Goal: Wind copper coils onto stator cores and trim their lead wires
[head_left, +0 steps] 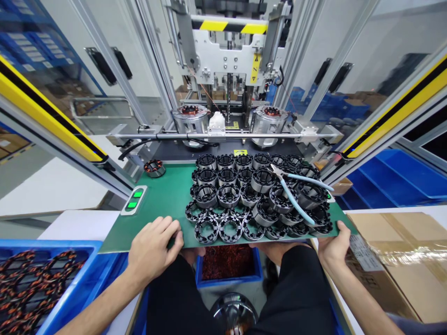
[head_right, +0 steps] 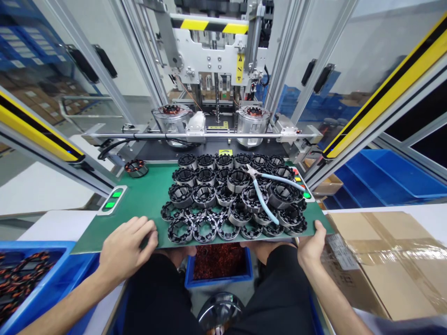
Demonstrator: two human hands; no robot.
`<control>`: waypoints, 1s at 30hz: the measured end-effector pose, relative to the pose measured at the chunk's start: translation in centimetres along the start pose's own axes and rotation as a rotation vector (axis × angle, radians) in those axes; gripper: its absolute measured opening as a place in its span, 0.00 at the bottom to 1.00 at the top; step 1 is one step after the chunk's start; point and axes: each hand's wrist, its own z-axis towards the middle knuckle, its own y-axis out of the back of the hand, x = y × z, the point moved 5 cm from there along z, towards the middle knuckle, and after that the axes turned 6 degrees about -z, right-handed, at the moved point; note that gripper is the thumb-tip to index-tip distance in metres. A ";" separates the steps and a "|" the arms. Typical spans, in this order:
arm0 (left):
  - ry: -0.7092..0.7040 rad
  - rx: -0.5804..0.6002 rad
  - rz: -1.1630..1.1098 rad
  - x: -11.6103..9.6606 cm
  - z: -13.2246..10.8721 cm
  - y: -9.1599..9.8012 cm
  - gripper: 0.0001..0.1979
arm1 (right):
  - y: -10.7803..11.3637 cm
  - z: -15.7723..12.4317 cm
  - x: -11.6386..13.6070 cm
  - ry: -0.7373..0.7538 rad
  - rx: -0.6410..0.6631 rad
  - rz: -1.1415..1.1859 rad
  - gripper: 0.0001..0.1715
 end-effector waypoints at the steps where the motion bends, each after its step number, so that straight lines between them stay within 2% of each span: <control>1: -0.003 -0.001 0.001 0.0 0.0 0.0 0.13 | 0.0 -0.1 0.1 0.002 -0.005 -0.001 0.14; 13: 0.001 0.000 0.008 0.0 0.1 0.0 0.14 | 0.5 0.4 -0.4 0.019 -0.004 -0.008 0.19; 19: 0.022 0.029 0.022 0.2 -0.2 -0.3 0.14 | 0.9 0.7 -0.7 -0.052 -0.007 -0.031 0.17; 30: -0.007 0.006 0.011 -0.1 0.1 0.0 0.14 | 0.5 0.4 -0.6 -0.026 -0.002 -0.010 0.16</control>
